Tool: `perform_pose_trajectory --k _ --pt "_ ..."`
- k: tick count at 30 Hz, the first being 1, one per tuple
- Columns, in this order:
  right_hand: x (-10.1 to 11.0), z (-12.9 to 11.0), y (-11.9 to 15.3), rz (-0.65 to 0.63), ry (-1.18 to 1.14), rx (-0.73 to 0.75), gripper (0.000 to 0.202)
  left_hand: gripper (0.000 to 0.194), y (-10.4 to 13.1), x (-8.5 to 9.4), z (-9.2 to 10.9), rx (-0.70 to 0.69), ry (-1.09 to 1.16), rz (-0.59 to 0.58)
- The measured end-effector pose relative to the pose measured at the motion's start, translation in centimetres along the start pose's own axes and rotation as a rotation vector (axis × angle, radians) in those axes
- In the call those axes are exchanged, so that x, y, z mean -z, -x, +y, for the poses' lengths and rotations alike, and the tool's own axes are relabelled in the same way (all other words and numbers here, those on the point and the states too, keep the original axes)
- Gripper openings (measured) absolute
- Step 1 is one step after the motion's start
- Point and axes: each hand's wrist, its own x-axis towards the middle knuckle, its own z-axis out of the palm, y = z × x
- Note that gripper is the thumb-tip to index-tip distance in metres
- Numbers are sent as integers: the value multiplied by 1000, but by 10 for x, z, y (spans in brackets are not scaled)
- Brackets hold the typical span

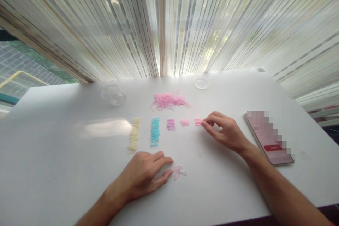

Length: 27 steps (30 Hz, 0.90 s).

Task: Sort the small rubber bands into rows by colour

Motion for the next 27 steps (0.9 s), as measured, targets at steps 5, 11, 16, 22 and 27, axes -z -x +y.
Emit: perform_pose_trajectory --k 5,11,16,22,27 --pt "-20 -32 9 -283 -155 149 13 8 -1 -6 1 -27 -9 16" --pt "-39 -55 22 -468 -152 250 10 16 -3 -11 3 -37 2 52" --pt "-40 -51 24 -482 -178 227 16 17 -4 -12 2 -60 5 107" --pt "-43 -50 23 -446 -198 227 11 13 -3 -9 0 -74 -13 165" --pt "-43 -48 22 -435 -240 207 10 12 -3 -7 0 -68 -20 169"
